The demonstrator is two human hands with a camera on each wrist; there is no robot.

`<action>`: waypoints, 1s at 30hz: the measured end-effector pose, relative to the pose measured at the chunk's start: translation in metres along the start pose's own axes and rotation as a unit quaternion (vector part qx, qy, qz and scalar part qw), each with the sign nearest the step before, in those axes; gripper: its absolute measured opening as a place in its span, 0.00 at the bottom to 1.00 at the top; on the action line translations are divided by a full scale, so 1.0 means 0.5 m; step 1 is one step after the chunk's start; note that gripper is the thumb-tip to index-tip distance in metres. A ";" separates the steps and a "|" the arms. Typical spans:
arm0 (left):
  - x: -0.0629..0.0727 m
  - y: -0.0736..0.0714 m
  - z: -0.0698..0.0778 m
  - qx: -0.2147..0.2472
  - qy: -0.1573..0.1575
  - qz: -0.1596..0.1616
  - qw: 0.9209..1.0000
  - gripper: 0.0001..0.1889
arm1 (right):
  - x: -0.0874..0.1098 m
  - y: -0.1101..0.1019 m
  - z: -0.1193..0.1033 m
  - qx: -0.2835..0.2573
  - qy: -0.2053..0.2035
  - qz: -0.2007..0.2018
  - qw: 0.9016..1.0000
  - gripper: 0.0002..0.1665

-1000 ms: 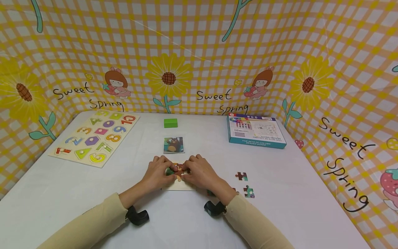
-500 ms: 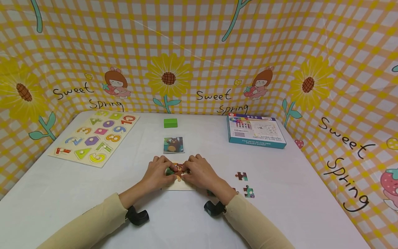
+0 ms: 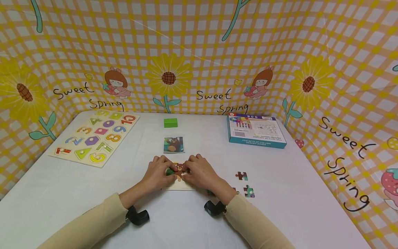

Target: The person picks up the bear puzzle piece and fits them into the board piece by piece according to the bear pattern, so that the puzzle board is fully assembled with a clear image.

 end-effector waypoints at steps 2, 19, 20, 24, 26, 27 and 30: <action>0.000 0.000 0.000 -0.001 0.001 0.000 1.000 0.06 | 0.000 0.000 0.001 -0.003 0.004 -0.003 1.000 0.10; 0.003 -0.003 0.002 0.010 0.003 0.004 1.000 0.06 | 0.051 -0.038 0.074 -0.074 0.063 -0.006 0.995 0.15; 0.004 -0.003 0.002 0.012 0.003 0.004 1.000 0.06 | 0.059 -0.040 0.082 -0.075 0.068 -0.006 0.995 0.15; 0.006 -0.004 0.003 0.015 0.002 0.005 1.000 0.06 | 0.092 -0.048 0.116 -0.076 0.082 -0.001 0.994 0.14; 0.006 -0.004 0.003 0.015 0.002 0.003 1.000 0.06 | 0.110 -0.051 0.135 -0.077 0.090 0.001 0.993 0.14; 0.005 -0.004 0.003 0.014 0.002 0.004 1.000 0.06 | 0.119 -0.053 0.146 -0.078 0.096 0.003 0.992 0.14; 0.004 -0.003 0.003 0.013 0.001 0.003 1.000 0.06 | 0.146 -0.059 0.179 -0.082 0.117 0.009 0.990 0.14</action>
Point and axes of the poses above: each hand's wrist, its own x-axis away from the middle knuckle, its own y-axis out of the palm, z = x × y, the point moved 8 cm from there along -x, towards the middle knuckle, and after that the axes turned 10 degrees about -z, right-handed, at the moved point
